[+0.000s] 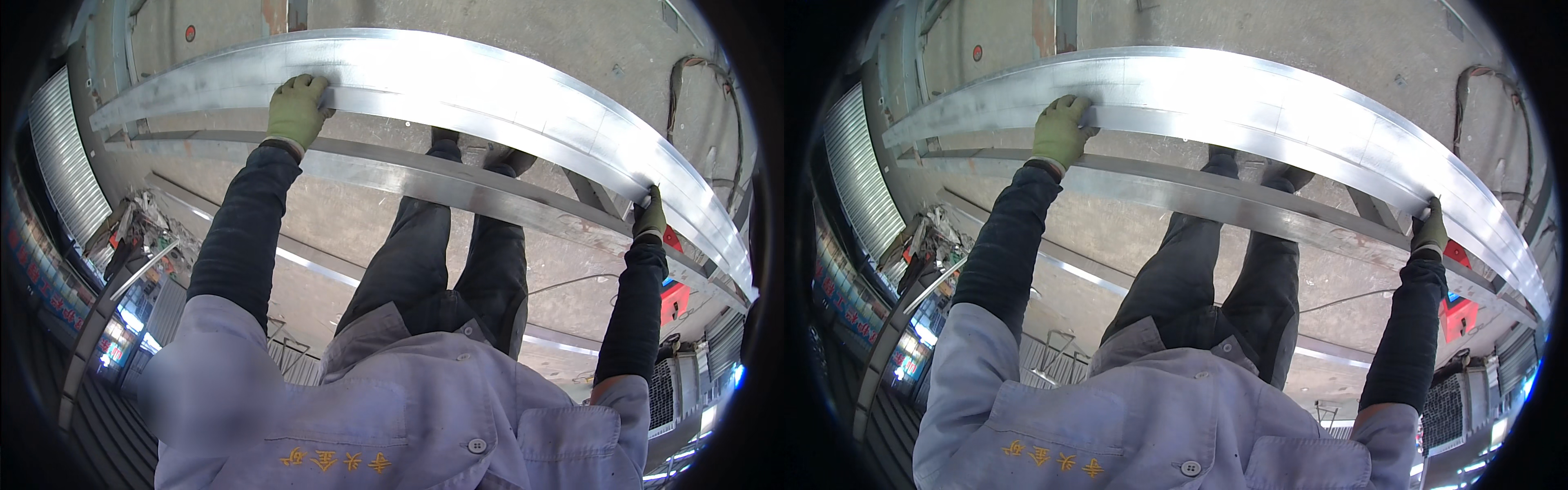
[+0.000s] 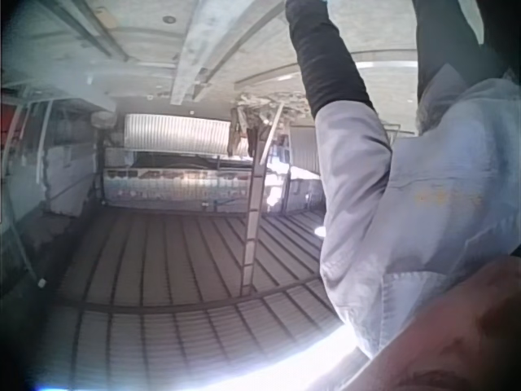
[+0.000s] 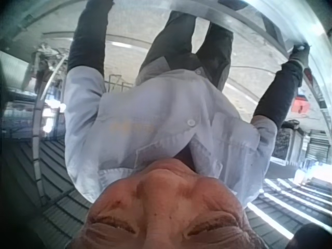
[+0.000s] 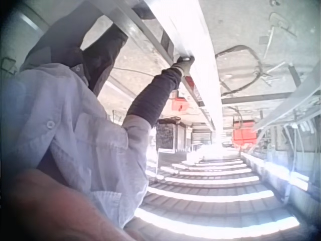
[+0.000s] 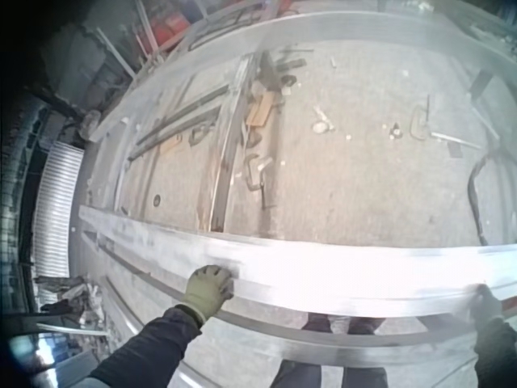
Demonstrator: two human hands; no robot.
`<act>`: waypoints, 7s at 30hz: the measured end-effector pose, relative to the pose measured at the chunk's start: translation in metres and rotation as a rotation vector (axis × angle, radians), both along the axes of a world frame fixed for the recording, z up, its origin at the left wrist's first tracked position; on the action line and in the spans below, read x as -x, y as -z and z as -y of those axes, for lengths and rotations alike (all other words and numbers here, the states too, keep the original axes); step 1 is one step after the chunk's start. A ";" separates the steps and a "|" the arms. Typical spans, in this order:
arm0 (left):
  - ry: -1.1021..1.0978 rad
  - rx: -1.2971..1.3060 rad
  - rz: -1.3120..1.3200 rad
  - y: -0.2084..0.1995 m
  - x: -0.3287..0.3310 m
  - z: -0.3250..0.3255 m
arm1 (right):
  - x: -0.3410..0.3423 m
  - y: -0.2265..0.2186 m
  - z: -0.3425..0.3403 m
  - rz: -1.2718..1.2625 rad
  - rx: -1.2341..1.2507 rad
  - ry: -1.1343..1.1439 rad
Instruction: The person marks a long curved metal beam with a pencil while holding it steady with the other hand. The person repeatedly repositions the beam on a metal frame and continues marking along its length.
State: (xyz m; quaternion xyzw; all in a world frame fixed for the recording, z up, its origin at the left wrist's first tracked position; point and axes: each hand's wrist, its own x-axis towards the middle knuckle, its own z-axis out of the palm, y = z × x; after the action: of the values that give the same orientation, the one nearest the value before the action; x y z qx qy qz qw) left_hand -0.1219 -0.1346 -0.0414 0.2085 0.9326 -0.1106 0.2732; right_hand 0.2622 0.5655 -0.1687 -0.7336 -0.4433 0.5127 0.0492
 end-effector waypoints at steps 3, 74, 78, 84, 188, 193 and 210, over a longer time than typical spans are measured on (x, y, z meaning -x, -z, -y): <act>-0.004 -0.006 -0.012 0.003 -0.001 -0.001 | -0.008 0.001 -0.005 0.008 -0.026 -0.037; 0.065 -0.275 -0.079 0.049 -0.007 0.077 | 0.034 -0.022 0.055 0.905 -0.448 -1.262; 0.070 -0.365 -0.086 0.027 0.003 0.009 | -0.026 -0.044 0.024 1.086 -0.467 -1.176; -0.033 -0.217 -0.058 0.006 -0.002 0.009 | 0.016 -0.091 0.103 0.105 -0.203 -0.221; -0.002 -0.228 -0.096 0.012 -0.006 0.011 | 0.344 -0.115 0.452 -0.164 -0.034 -1.689; 0.011 -0.190 -0.084 0.013 -0.005 0.011 | 0.344 -0.117 0.443 -0.010 -0.178 -1.801; 0.008 -0.183 -0.072 0.011 -0.003 0.008 | 0.304 -0.125 0.386 -0.032 -0.201 -1.695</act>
State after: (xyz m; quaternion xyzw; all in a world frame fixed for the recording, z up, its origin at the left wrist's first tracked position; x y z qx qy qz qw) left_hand -0.1188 -0.1425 -0.0521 0.2323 0.9471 -0.0332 0.2190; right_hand -0.0417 0.1799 -0.0438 -0.1388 -0.8852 0.3446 -0.2801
